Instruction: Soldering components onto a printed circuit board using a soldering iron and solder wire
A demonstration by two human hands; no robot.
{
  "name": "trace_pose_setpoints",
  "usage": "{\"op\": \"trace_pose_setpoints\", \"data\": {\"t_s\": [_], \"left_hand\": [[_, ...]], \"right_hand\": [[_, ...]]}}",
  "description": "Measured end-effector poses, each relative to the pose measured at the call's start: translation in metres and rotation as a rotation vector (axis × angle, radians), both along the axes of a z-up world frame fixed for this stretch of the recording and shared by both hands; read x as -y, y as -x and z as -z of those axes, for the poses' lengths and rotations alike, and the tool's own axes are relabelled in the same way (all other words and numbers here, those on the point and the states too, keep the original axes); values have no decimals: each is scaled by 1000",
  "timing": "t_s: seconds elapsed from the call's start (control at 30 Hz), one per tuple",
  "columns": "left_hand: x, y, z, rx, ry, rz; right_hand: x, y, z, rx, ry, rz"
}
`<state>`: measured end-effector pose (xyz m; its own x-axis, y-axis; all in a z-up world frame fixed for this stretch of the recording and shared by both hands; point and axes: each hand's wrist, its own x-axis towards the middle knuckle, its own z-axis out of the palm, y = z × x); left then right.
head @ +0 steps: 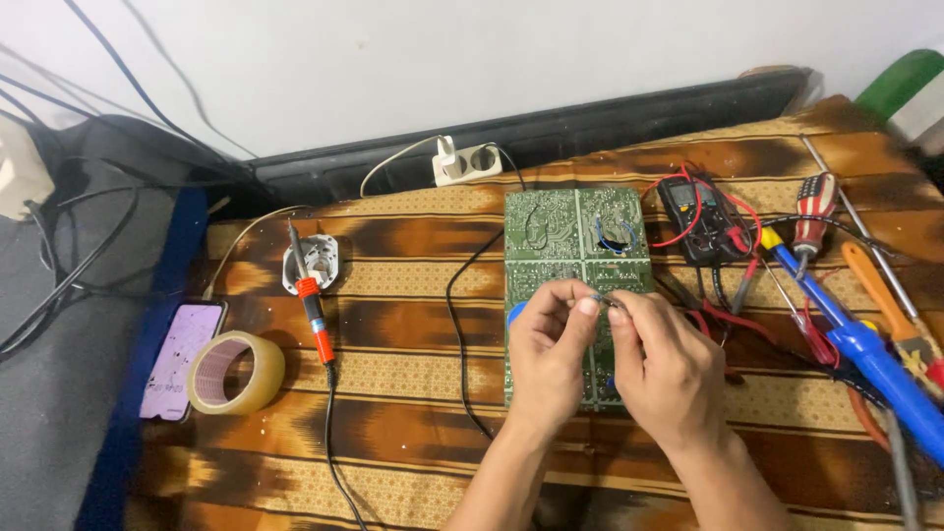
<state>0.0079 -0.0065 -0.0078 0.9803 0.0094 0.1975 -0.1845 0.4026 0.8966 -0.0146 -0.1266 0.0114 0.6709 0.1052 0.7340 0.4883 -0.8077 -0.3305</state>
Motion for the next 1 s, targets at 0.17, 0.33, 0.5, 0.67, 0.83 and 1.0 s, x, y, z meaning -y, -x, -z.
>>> {"op": "trace_pose_setpoints", "data": {"t_s": [0.17,0.33,0.5,0.67,0.83,1.0], "left_hand": [[6,-7,2,-24,15,33],[-5,1,-2,-19,4,2],[-3,-3,0,-40,94,-4],[-6,-4,-7,-75,178,31],[-9,-3,-11,-29,180,39],[-12,-5,-5,-122,153,42]], "right_hand": [[0,-2,4,-28,-11,91],[46,-10,16,-43,-31,292],[28,-5,4,73,-89,175],[15,-5,-2,78,-107,10],[9,-4,-4,62,-92,-34],[7,-5,-1,59,-84,-85]]}}
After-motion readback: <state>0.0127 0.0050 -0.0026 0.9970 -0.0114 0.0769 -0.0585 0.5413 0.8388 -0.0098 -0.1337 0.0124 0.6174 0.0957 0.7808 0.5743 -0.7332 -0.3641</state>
